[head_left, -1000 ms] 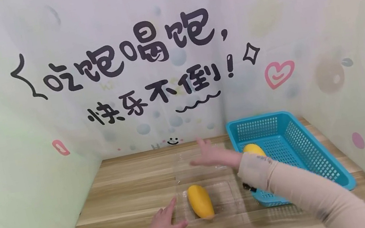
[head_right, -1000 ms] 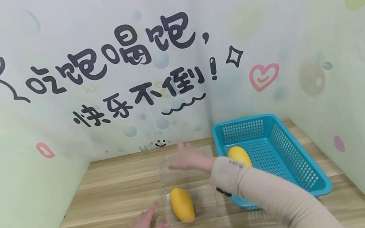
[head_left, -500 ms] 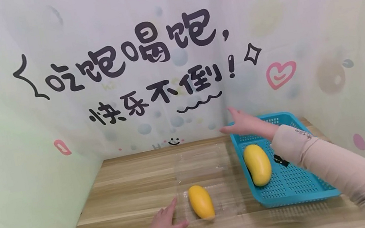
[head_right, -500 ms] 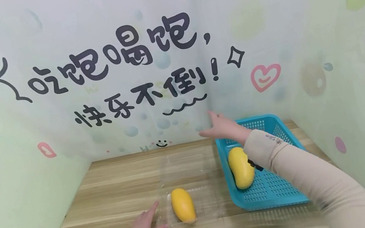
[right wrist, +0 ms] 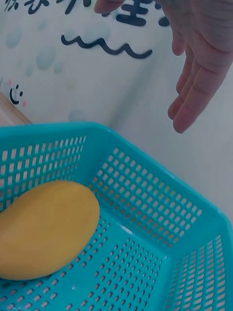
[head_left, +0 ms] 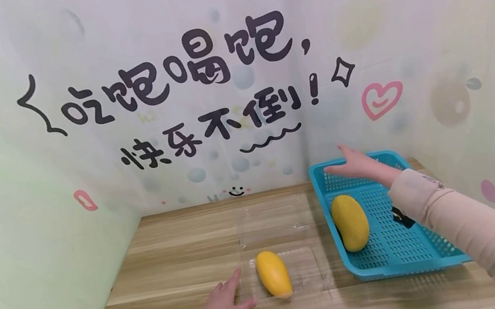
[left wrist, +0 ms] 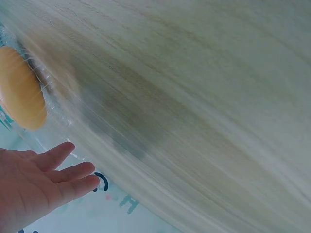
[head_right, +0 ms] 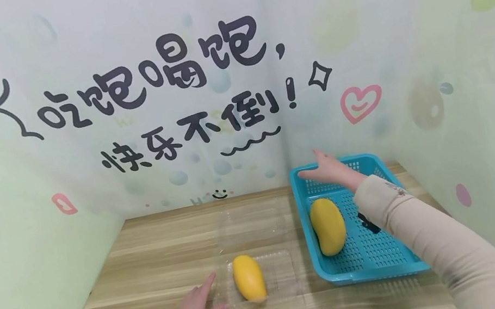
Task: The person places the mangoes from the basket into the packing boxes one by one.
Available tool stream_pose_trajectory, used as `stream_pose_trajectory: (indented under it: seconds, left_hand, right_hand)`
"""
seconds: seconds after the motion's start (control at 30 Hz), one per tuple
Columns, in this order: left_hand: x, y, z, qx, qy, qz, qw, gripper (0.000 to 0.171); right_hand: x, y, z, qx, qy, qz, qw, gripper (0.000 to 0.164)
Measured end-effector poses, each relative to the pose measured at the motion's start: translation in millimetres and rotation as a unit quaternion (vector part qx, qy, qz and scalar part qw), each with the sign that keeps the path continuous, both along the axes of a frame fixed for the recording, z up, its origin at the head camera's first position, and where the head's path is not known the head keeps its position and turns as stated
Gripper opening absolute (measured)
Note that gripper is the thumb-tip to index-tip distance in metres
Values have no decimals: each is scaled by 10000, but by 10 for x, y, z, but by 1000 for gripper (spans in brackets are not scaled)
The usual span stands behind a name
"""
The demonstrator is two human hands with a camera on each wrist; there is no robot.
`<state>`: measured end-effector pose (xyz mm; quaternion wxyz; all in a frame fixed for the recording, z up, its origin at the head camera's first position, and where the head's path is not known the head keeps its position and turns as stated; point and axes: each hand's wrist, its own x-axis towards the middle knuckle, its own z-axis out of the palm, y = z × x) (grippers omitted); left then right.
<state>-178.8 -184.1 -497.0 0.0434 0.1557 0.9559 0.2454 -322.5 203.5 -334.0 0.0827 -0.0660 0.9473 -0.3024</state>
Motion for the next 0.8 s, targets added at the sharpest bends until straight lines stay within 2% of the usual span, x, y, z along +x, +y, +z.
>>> stream_pose_trajectory:
  seconds: [0.17, 0.4, 0.63, 0.8]
  left_hand:
    - [-3, -2, -1, 5, -12, -11, 10000, 85]
    - [-7, -1, -14, 25, 15, -48, 10000, 84]
    - [1, 13, -9, 23, -13, 2, 10000, 85]
    - [-5, 11, -7, 15, -70, 49, 10000, 86]
  right_hand:
    - [-46, 160, -173, -272, -267, -128, 9992, 96]
    - [-64, 329, -455, -625, -938, -237, 9933, 103]
    - [-75, 382, -691, -964, -1459, -429, 9837, 96]
    - [-71, 401, -831, -935, -1770, -603, 9779, 97]
